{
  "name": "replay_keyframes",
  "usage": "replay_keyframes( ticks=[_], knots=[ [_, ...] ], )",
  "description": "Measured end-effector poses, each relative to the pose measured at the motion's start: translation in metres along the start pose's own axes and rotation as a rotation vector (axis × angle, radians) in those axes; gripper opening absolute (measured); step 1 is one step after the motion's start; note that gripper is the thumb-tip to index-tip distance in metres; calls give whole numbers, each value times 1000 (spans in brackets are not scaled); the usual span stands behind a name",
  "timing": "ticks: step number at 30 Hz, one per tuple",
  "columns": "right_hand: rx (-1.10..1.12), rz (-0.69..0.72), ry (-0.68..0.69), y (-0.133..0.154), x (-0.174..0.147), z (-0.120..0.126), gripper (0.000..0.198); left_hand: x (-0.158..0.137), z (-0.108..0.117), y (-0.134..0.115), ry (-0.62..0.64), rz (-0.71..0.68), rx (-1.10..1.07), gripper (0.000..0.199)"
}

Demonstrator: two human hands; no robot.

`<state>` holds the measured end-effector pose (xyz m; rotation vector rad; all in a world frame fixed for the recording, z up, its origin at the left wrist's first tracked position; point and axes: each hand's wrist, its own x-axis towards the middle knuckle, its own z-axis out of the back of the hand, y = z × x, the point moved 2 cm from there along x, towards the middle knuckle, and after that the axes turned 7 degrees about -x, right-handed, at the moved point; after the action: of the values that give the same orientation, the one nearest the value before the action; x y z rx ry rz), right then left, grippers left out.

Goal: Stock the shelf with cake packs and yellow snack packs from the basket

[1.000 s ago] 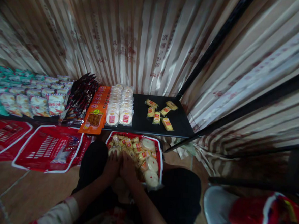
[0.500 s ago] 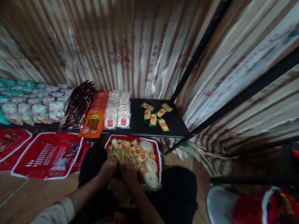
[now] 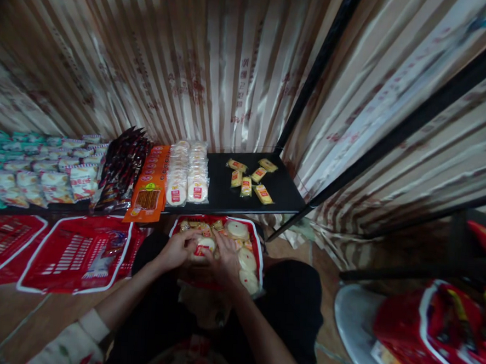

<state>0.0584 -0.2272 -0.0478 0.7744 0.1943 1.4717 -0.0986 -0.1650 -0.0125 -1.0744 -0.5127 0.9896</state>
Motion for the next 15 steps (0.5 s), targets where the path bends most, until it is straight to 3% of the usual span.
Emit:
replay_keyframes(
  ticks=[4, 7, 11, 15],
  knots=[
    [-21, -44, 11, 1, 8, 18, 29, 13, -3, 2, -17, -15, -250, 35],
    [22, -185, 102, 3, 13, 22, 18, 19, -3, 2, -63, 30, -368, 35],
    [276, -404, 185, 1, 16, 17, 18, 18, -1, 6, -127, 127, -544, 27],
    [440, -495, 120, -1, 16, 13, 28, 9, -3, 18, -219, 289, -679, 25]
  ],
)
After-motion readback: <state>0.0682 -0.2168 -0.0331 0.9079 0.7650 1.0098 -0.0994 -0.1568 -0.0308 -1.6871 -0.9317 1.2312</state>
